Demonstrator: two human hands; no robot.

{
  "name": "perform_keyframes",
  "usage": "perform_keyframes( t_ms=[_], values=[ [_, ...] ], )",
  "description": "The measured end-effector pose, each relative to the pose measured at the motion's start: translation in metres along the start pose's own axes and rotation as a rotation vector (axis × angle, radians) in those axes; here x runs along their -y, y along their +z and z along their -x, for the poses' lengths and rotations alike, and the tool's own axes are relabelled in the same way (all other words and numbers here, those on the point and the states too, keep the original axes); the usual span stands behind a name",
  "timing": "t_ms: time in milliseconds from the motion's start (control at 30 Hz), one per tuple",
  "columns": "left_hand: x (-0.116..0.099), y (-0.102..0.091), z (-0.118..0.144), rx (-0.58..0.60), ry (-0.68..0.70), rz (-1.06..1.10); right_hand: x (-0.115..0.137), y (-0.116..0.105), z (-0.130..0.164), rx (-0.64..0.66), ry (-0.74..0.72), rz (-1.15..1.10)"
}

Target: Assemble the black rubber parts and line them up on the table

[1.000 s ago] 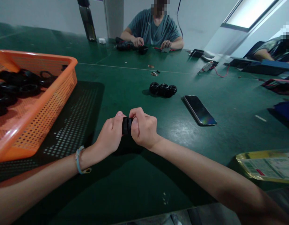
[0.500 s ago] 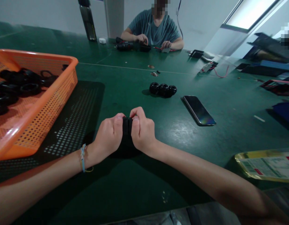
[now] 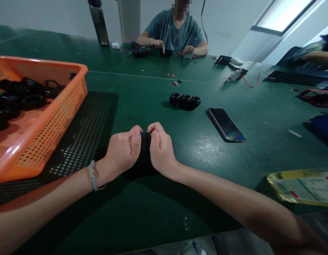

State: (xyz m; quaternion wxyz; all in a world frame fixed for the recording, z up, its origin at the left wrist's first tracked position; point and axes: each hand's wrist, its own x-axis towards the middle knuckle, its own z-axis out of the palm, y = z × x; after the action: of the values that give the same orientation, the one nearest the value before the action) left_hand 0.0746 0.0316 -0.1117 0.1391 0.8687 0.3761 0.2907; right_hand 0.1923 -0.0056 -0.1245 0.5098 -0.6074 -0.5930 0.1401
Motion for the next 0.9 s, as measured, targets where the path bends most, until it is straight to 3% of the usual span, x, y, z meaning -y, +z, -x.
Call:
perform_keyframes(
  t_ms=[233,400,500,567,667,900],
  values=[
    [-0.001,0.004,-0.002,0.002,-0.099,0.171,-0.006,-0.001,-0.003,-0.016,-0.134,0.097],
    [-0.005,0.006,-0.007,0.037,-0.365,0.498,-0.013,-0.009,-0.011,-0.043,-0.491,0.221],
    [-0.006,0.006,-0.007,0.130,-0.408,0.579,-0.015,-0.013,-0.014,-0.046,-0.633,0.253],
    [-0.006,0.006,-0.006,0.141,-0.415,0.598,-0.014,-0.013,-0.014,-0.044,-0.655,0.272],
    [-0.004,0.009,-0.003,0.062,-0.425,0.588,-0.013,-0.011,-0.012,-0.045,-0.619,0.289],
    [-0.003,0.010,0.001,0.024,-0.295,0.401,-0.009,-0.007,-0.005,-0.043,-0.472,0.283]
  ],
)
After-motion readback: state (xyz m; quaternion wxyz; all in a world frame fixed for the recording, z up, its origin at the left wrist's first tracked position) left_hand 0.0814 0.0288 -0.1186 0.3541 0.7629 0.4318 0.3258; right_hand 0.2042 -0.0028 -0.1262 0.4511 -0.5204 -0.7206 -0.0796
